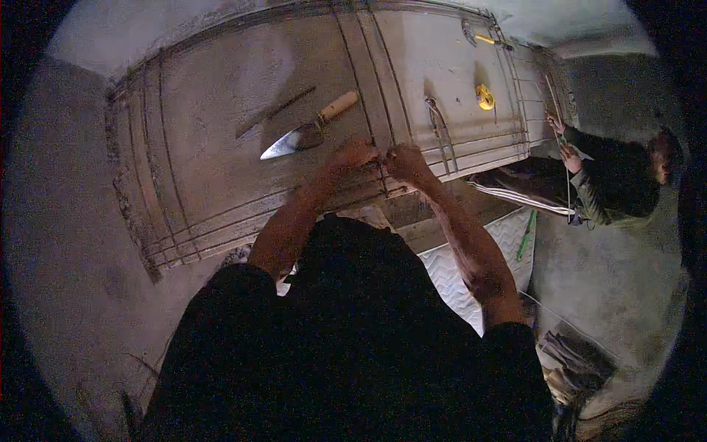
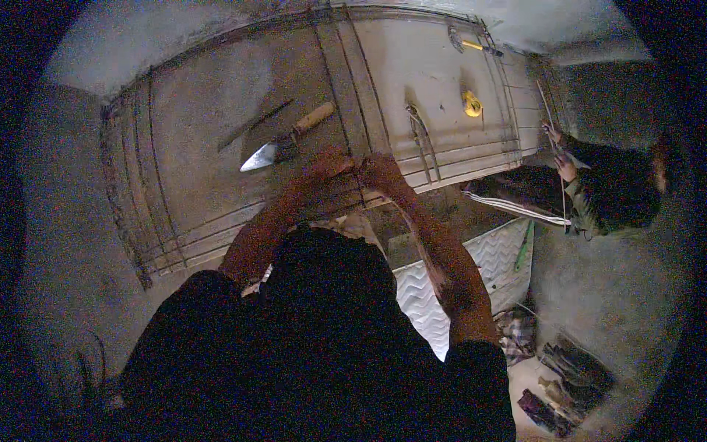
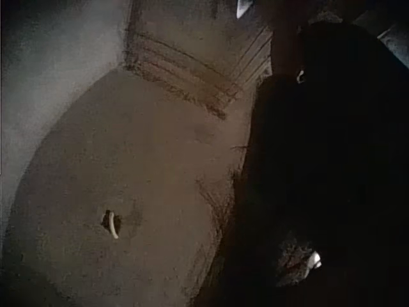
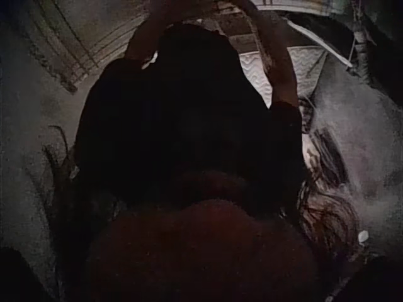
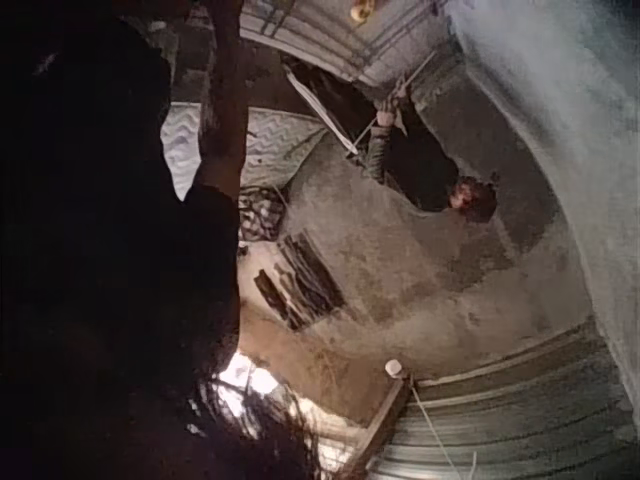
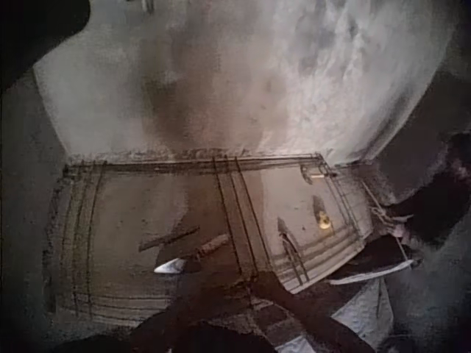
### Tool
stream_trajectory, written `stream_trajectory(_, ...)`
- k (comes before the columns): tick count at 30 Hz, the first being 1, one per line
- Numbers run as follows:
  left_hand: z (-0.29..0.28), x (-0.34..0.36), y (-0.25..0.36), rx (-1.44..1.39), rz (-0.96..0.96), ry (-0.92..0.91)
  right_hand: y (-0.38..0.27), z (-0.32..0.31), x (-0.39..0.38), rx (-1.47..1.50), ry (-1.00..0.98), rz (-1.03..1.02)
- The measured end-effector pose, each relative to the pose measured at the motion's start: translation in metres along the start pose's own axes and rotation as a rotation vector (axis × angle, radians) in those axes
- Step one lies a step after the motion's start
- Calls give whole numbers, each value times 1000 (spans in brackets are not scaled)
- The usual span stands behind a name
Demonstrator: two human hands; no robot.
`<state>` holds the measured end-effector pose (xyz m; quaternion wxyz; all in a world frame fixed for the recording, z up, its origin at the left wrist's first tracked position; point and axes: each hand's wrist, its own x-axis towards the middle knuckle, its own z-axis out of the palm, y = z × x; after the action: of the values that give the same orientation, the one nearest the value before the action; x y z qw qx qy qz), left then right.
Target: Twisting wire to secure rebar mesh for a concrete reinforcement task.
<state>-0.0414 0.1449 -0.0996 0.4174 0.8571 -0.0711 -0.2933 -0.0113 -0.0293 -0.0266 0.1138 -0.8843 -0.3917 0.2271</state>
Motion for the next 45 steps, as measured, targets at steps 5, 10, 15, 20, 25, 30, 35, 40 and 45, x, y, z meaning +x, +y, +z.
stream_trajectory(5,45,1,-44,152,129,30,11,-25,-11,147,134,212)
stream_trajectory(10,49,51,-52,169,238,142,38,-28,-43,-38,301,539)
stream_trajectory(15,-26,-43,36,72,-85,-132,54,-1,-55,-440,423,587)
stream_trajectory(20,87,82,-82,436,552,448,114,-4,-55,-322,449,342)
stream_trajectory(25,31,44,-16,-165,-105,-43,138,-12,-61,-222,399,398)
stream_trajectory(30,92,95,-73,117,89,271,82,-55,-61,793,175,519)
stream_trajectory(35,64,82,-49,87,106,157,54,-86,-96,-70,-43,-36)
stream_trajectory(40,82,87,-61,102,149,183,-18,-125,-88,-516,-225,48)
stream_trajectory(45,93,93,-62,460,365,469,-22,-120,-87,-638,-221,26)
